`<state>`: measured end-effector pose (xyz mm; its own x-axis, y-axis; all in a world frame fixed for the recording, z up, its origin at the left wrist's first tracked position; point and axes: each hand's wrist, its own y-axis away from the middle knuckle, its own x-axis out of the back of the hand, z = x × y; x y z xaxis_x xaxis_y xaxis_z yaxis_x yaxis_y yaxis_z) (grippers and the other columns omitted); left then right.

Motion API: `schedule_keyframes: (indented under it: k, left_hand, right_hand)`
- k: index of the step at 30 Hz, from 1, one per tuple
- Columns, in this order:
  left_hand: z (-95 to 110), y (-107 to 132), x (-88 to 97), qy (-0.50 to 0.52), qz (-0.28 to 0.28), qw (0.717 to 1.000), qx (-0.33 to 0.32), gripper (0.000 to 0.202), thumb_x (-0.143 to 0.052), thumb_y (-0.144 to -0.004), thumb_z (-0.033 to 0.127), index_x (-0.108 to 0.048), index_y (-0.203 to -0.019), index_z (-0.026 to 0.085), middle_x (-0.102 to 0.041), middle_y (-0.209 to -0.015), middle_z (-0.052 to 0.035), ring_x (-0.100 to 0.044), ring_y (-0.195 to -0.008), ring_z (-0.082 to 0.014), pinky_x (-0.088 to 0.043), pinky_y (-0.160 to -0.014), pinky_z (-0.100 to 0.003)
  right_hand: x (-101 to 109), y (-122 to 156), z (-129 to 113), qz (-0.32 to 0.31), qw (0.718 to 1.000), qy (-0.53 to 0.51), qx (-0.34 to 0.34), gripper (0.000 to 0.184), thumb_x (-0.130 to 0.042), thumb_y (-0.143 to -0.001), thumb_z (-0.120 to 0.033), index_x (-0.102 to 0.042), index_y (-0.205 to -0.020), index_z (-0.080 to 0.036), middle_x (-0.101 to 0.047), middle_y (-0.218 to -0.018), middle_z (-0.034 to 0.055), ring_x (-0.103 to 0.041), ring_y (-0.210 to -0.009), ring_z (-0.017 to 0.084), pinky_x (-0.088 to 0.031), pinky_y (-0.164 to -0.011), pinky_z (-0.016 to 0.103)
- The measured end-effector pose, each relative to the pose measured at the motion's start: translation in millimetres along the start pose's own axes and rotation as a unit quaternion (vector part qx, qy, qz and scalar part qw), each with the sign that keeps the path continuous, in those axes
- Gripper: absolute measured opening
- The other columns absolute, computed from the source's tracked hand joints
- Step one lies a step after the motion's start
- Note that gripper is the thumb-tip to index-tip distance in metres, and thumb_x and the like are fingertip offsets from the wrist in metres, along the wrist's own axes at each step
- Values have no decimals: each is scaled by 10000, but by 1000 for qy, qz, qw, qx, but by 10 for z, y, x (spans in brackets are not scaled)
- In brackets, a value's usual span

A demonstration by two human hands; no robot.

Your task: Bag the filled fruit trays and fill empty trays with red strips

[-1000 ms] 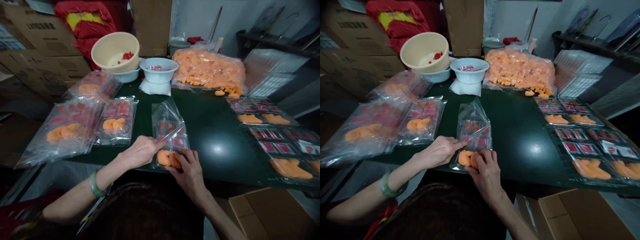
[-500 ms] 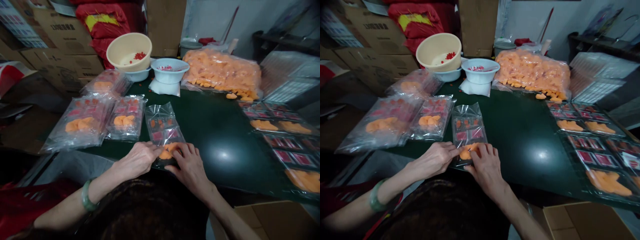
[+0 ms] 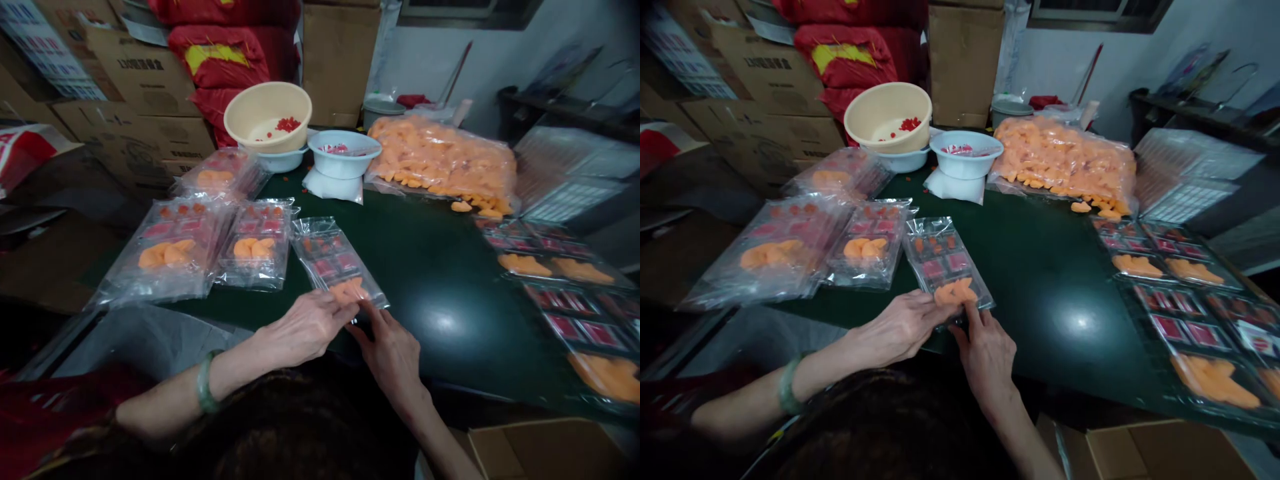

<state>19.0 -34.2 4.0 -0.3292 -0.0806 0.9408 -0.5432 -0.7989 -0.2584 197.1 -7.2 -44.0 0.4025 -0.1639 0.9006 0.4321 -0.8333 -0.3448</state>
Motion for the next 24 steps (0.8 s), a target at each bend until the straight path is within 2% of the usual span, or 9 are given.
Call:
schedule_keyframes:
  k: [3,5,8,10,12,14,18,21,24]
  left_hand:
    - [-16,-69,-91,50,-4,998,-36,335,-345,-846,70,-450,-1158,129,-596,-1079,-109,-546,-983,-196,-419,-836,-330]
    - [-25,-85,-77,71,-17,996,-53,332,-333,-858,74,-451,-1161,140,-589,-1101,-108,-535,-1005,-190,-394,-848,-319]
    - [-53,-52,8,76,-40,994,-67,320,-334,-862,75,-476,-1138,153,-610,-964,-87,-547,-909,-170,-378,-812,-303]
    - [-82,2,40,57,-39,996,-65,327,-337,-859,69,-484,-1137,157,-591,-842,-59,-533,-821,-160,-377,-767,-294]
    - [-110,73,20,11,-22,999,-35,339,-332,-861,70,-472,-1160,147,-551,-746,-40,-501,-745,-162,-376,-707,-295]
    - [-124,149,-42,-44,5,999,-1,332,-335,-860,73,-463,-1163,120,-521,-698,-35,-471,-698,-169,-367,-648,-299]
    - [-95,261,-172,-99,38,994,26,328,-393,-815,53,-463,-1133,97,-520,-691,-32,-466,-669,-171,-367,-603,-300]
    - [-44,330,-199,-110,54,992,32,299,-410,-803,54,-485,-1090,90,-525,-673,-31,-482,-655,-170,-379,-589,-299]
    - [10,441,-195,-81,72,994,31,263,-418,-809,74,-507,-1056,96,-543,-663,-29,-502,-638,-165,-395,-585,-297]
  right_hand:
    - [169,23,174,-1,996,61,70,313,-609,-788,-295,-583,-1081,-187,-610,-1014,127,-568,-893,274,-460,-696,379]
    - [264,-48,303,-23,990,55,130,416,-667,-733,-259,-566,-1131,-193,-517,-1223,148,-460,-1110,338,-432,-824,471]
    - [296,-194,458,-94,974,12,207,559,-672,-732,-261,-474,-1255,-251,-380,-1386,111,-295,-1271,348,-415,-881,518]
    - [238,-233,476,-115,965,-17,233,497,-638,-772,-262,-486,-1245,-257,-427,-1346,99,-327,-1253,315,-439,-877,491]
    - [151,-199,400,-80,973,-25,217,372,-599,-808,-251,-548,-1174,-208,-516,-1229,113,-401,-1171,288,-461,-864,448]
    - [67,-131,256,-17,986,-10,165,276,-579,-823,-246,-600,-1085,-162,-570,-1090,125,-464,-1038,267,-484,-809,401]
    - [-39,-123,-35,39,996,35,67,136,-557,-835,-267,-650,-882,-179,-574,-873,95,-479,-821,225,-446,-595,301]
    - [-105,-267,-134,39,998,51,27,133,-573,-824,-296,-626,-757,-195,-551,-806,72,-462,-795,215,-346,-494,255]
    - [-196,-402,-125,65,996,66,11,204,-588,-814,-356,-592,-688,-195,-543,-770,61,-451,-792,211,-302,-481,254]
